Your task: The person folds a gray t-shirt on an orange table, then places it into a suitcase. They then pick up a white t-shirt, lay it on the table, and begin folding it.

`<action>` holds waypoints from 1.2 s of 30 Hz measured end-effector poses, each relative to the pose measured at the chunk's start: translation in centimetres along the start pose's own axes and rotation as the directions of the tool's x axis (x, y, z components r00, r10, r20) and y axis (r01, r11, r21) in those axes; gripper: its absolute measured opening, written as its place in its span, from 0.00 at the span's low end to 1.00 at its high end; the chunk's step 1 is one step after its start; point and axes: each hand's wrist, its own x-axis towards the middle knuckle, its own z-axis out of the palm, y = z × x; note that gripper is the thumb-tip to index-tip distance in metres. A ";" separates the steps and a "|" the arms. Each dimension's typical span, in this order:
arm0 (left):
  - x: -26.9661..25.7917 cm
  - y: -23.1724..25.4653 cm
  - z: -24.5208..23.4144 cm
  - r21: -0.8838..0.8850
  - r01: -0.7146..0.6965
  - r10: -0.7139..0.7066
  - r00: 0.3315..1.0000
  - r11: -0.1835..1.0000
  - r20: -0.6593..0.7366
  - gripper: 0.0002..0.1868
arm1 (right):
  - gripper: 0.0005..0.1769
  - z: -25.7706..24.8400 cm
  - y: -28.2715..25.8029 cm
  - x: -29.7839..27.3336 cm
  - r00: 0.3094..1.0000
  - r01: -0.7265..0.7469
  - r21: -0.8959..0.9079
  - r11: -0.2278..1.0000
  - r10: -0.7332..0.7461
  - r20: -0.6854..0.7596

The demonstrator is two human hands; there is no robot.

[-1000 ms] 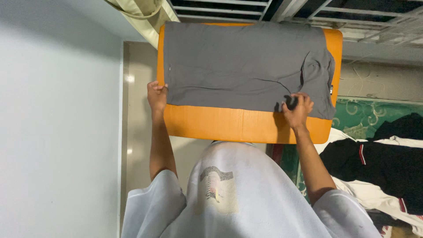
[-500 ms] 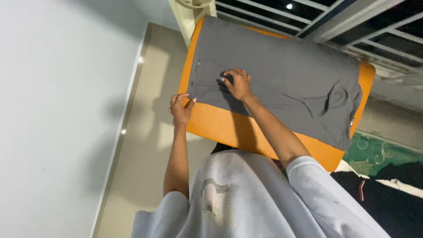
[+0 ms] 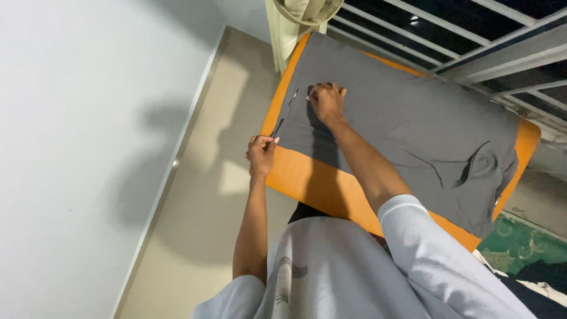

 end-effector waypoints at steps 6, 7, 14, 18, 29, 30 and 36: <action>0.5 -0.1 -0.2 0.074 -0.004 0.008 0.998 0.997 -0.058 0.11 | 0.05 0.6 0.4 1.2 0.985 -0.003 0.144 0.990 0.028 -0.172; 0.4 0.1 -0.2 0.106 0.029 -0.024 0.999 0.994 -0.046 0.11 | 0.05 0.7 0.4 1.3 0.982 -0.031 0.140 0.990 0.057 -0.179; -0.1 4.4 -0.1 0.146 -0.021 0.050 0.979 0.989 -0.196 0.14 | 0.12 -0.5 0.2 0.5 0.974 -0.071 0.182 0.981 0.108 -0.201; -0.7 7.2 1.2 0.132 -0.322 0.336 0.937 0.937 -0.098 0.21 | 0.16 -2.2 0.4 -5.1 0.963 -0.029 0.265 0.964 0.098 -0.251; -2.0 10.0 8.3 0.285 -0.754 0.624 0.653 0.593 0.429 0.29 | 0.24 -4.7 15.0 -29.0 0.739 -0.290 0.094 0.952 0.285 -0.611; -2.3 9.5 8.4 0.306 -0.755 0.610 0.651 0.579 0.451 0.30 | 0.26 -5.3 16.8 -31.0 0.693 -0.344 0.105 0.933 0.328 -0.642; -3.5 7.8 8.3 0.395 -0.736 0.530 0.673 0.550 0.515 0.35 | 0.45 -7.9 22.9 -40.4 0.669 -0.550 0.105 0.829 0.512 -0.539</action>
